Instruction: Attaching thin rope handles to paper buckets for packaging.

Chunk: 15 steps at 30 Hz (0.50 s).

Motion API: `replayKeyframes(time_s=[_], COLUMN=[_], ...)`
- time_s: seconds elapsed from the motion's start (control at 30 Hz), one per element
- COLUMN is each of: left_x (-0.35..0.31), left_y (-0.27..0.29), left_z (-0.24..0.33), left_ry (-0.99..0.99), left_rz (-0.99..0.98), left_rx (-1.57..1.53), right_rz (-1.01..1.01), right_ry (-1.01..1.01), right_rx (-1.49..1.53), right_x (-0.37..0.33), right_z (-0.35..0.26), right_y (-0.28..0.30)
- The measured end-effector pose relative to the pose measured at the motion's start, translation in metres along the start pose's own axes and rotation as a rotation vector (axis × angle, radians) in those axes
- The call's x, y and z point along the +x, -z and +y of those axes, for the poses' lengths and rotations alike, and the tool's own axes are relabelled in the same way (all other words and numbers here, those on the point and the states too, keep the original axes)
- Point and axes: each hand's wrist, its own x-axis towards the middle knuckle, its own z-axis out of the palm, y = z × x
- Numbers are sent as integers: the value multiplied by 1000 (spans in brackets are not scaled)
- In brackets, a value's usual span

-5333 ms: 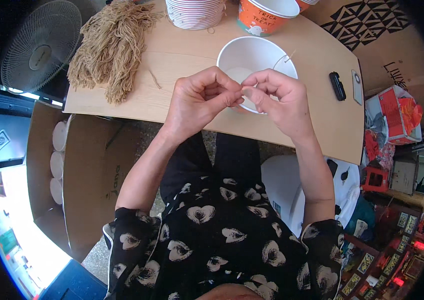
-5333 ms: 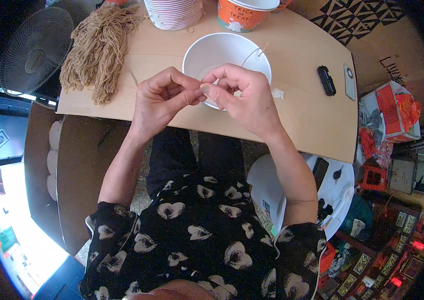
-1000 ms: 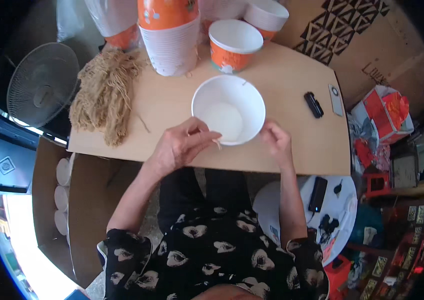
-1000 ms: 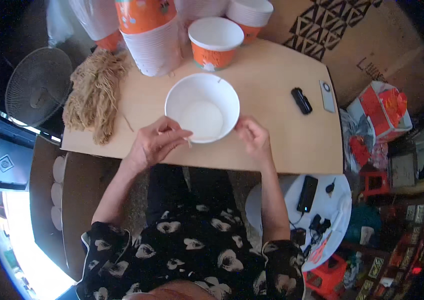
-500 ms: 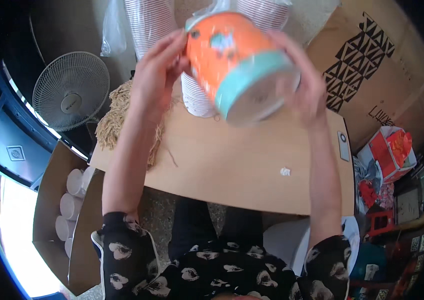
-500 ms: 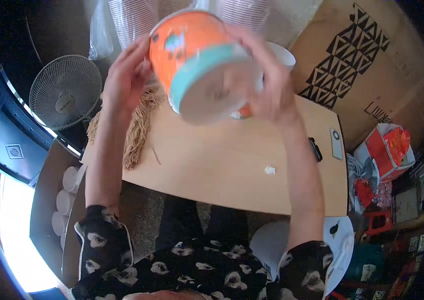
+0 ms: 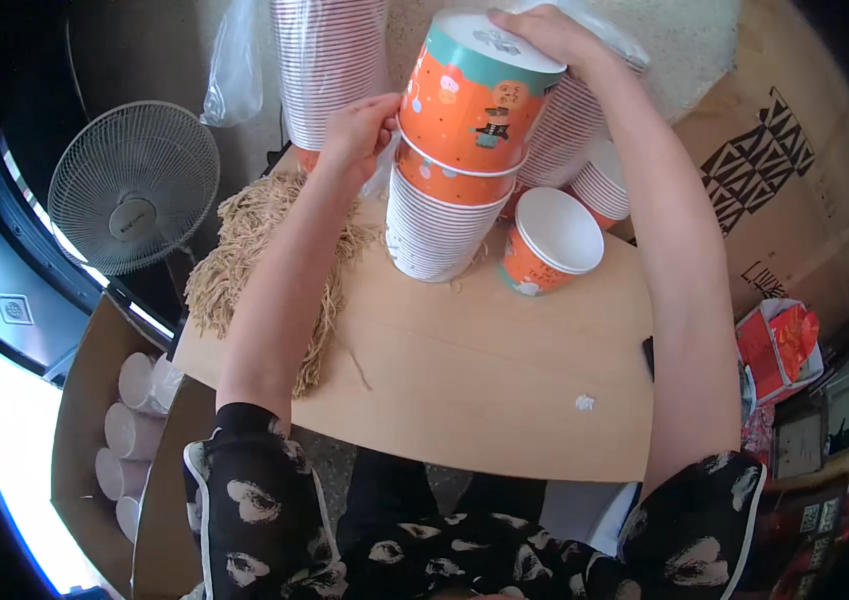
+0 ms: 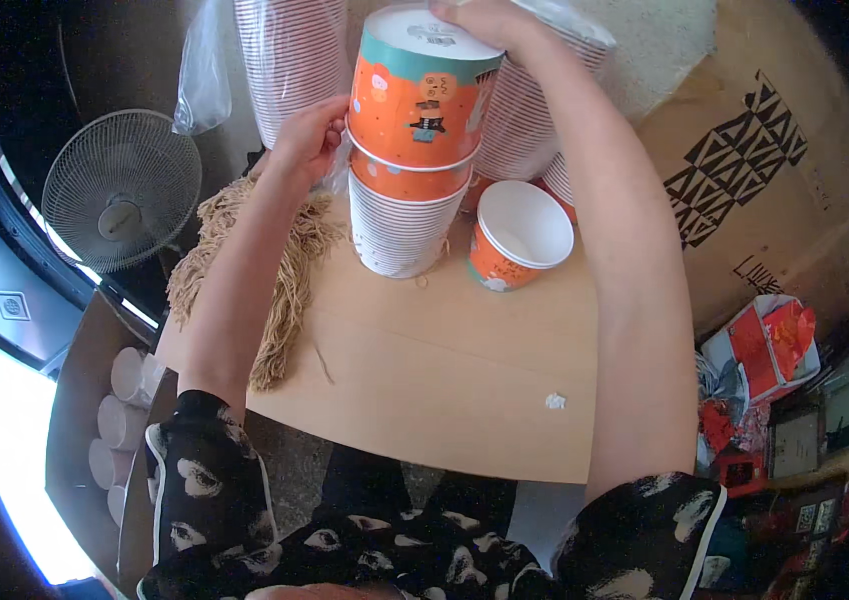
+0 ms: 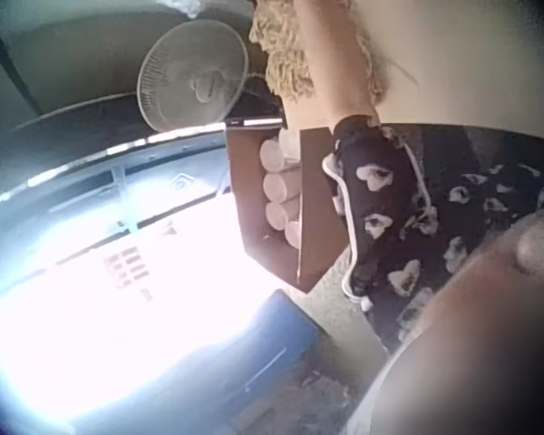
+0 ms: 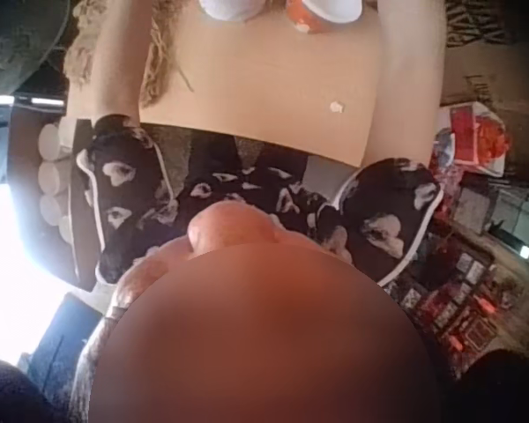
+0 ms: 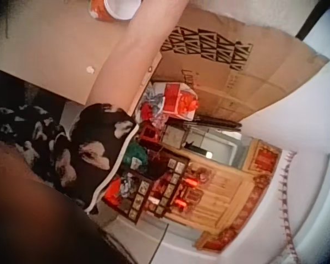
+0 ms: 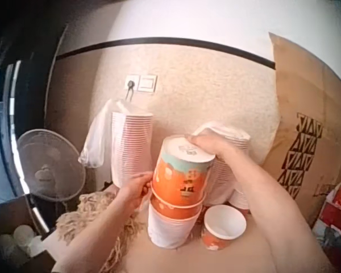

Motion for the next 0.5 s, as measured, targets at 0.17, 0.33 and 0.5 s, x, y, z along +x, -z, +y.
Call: replayKeyframes(time_s=[0.17,0.33,0.5], left_x=[-13,-9,-12], left_y=[19,5,33], left_z=[-30,-53,-52], left_ry=[-78,-247,-309], left_rz=[124,93,92], left_rx=[352,587,633], right_rz=[39,179,419], right_ry=[-77,-139,-143], right_rx=[62,236,646], right_x=[-15,-3,-38], right_z=[19,66,54], right_y=[-51,-44,-70])
